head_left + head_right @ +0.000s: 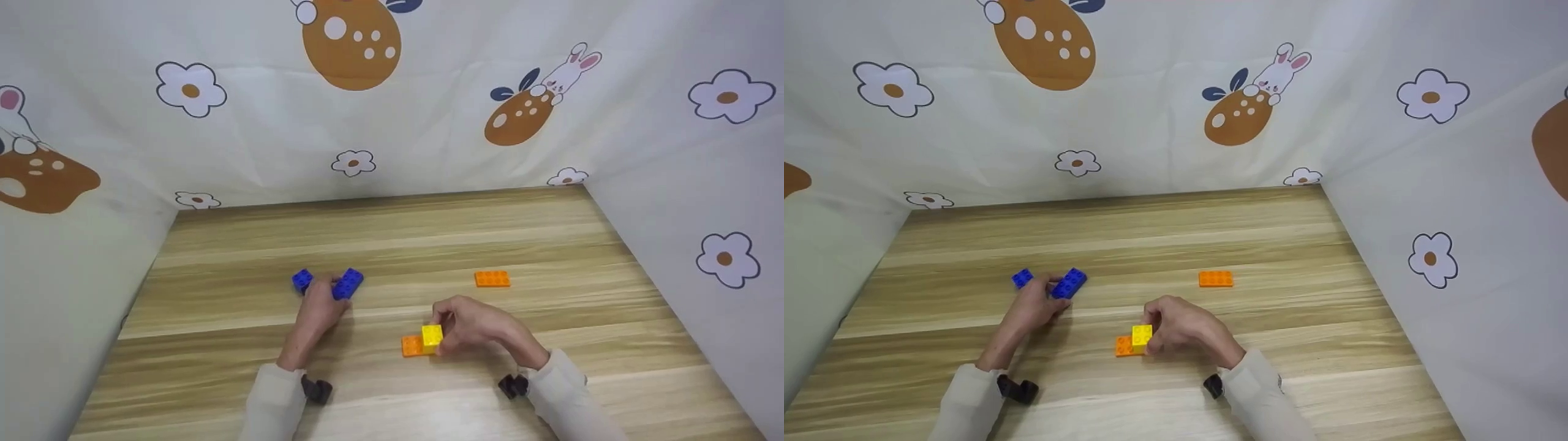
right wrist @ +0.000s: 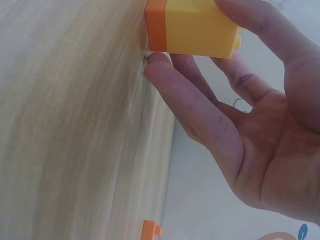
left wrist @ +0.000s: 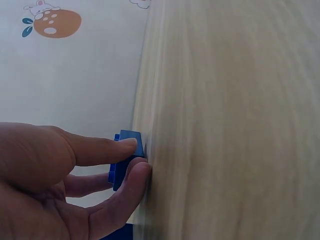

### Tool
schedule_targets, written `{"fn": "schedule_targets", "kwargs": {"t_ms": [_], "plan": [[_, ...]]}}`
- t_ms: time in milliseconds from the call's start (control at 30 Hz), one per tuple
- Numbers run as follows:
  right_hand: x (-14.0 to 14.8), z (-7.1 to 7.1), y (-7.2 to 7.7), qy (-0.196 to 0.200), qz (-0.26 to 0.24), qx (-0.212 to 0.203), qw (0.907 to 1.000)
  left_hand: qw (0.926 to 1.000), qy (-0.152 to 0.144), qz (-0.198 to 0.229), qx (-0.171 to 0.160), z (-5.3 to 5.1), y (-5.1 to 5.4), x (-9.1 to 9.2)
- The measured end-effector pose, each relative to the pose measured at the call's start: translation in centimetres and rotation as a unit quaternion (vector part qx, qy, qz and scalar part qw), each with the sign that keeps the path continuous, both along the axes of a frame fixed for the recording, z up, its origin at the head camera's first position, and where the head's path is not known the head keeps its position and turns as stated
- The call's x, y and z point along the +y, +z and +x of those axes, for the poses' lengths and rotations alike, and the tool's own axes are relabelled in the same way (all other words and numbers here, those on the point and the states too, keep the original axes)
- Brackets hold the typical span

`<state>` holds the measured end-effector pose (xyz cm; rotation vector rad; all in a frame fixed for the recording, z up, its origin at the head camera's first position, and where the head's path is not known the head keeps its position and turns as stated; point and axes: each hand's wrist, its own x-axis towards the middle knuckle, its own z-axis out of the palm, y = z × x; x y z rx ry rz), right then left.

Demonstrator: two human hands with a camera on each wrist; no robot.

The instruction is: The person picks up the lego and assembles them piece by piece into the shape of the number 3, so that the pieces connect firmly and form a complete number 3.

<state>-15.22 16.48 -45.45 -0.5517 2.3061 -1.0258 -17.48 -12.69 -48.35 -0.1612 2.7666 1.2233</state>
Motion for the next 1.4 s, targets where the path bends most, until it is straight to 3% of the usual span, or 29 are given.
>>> {"fn": "schedule_targets", "kwargs": {"t_ms": [467,700,867,1233,1400], "plan": [[0.1,-0.1,0.1,0.002,0.003,0.009,1.0,0.9999,-0.009,0.008,-0.006,0.4,1.6,1.2],[0.1,0.0,0.2,0.006,0.011,0.019,0.9997,0.9992,-0.012,0.037,-0.003,0.7,2.2,1.6],[0.1,0.1,0.1,0.01,0.013,0.028,0.9995,0.9978,-0.022,0.059,-0.02,1.1,2.7,2.2],[-0.1,0.3,0.0,-0.011,0.006,0.039,0.9992,0.9908,-0.067,0.098,-0.065,2.1,3.9,2.9],[-0.3,0.2,0.0,-0.016,0.01,0.045,0.9988,0.9867,-0.102,0.111,-0.059,2.4,4.2,3.5]]}}
